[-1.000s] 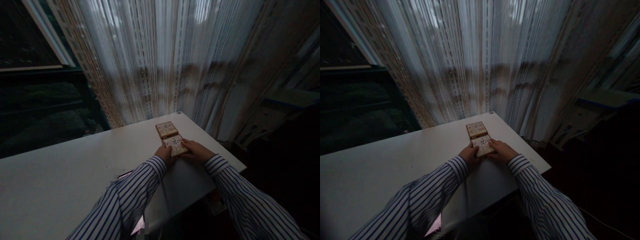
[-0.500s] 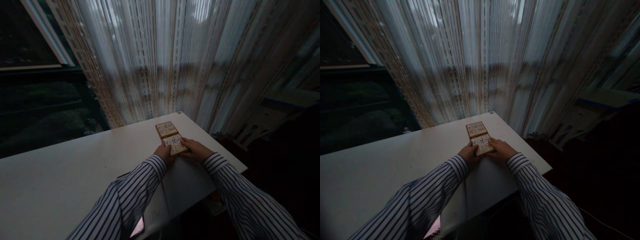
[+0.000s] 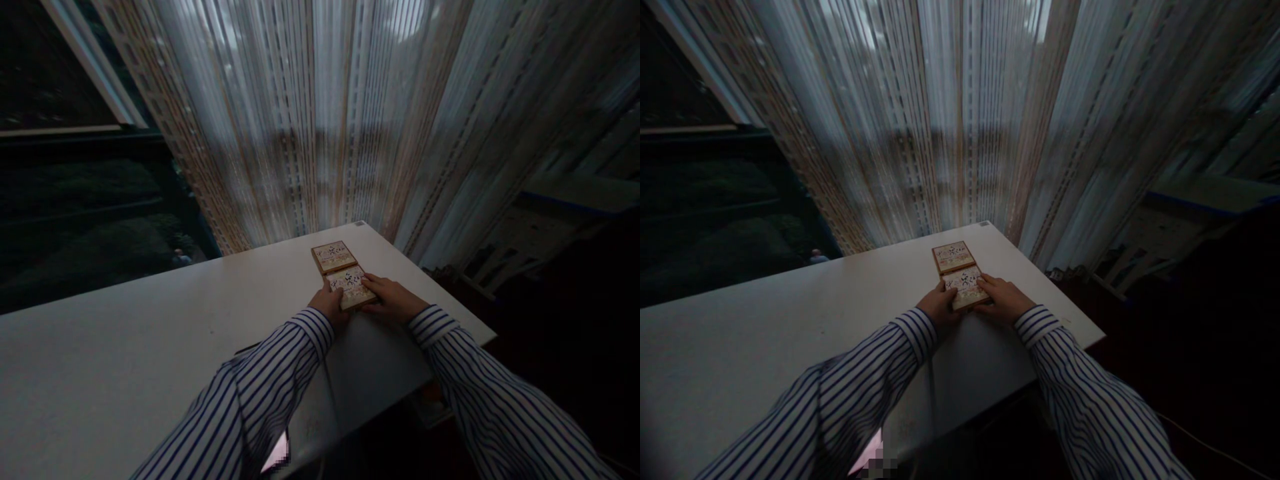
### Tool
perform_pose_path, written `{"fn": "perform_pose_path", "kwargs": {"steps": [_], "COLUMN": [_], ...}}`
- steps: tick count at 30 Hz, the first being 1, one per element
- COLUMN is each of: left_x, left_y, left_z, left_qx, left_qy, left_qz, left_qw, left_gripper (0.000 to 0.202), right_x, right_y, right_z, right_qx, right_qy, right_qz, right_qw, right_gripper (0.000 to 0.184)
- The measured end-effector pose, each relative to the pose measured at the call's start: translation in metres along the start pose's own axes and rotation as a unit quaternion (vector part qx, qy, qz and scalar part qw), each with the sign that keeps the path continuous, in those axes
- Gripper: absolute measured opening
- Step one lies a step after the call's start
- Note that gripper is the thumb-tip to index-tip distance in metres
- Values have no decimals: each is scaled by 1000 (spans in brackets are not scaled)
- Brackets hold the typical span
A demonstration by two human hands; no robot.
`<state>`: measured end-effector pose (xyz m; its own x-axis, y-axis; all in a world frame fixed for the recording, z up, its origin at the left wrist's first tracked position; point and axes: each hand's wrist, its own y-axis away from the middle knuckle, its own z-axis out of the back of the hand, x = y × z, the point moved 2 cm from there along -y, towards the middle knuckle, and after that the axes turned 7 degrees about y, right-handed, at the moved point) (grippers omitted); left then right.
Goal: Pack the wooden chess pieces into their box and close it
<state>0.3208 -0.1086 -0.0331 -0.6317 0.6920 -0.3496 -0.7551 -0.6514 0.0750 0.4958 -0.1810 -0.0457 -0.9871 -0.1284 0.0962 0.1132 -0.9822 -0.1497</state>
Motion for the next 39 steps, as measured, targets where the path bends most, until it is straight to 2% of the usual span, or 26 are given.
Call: {"fn": "perform_pose_path", "kwargs": {"steps": [7,14,27,39], "left_x": [0,1,3,6], "left_y": [1,4,4,5], "left_z": [0,2,0,7], "left_qx": [-8,-10,-8,-18], "left_qy": [9,19,8,-7], "left_qz": [-9,-17,-11,-15], "left_qw": [1000,1000,1000,1000], "left_gripper": [53,61,53,70], "right_x": [4,4,7,10], "right_y": [1,1,2,-7], "right_z": [4,4,8,16], "right_qx": [0,2,18,24], "right_qy": [-2,1,24,49], "right_qz": [-5,-8,-9,4], "right_qw": [1000,1000,999,999], "right_gripper": [70,71,71,81]}}
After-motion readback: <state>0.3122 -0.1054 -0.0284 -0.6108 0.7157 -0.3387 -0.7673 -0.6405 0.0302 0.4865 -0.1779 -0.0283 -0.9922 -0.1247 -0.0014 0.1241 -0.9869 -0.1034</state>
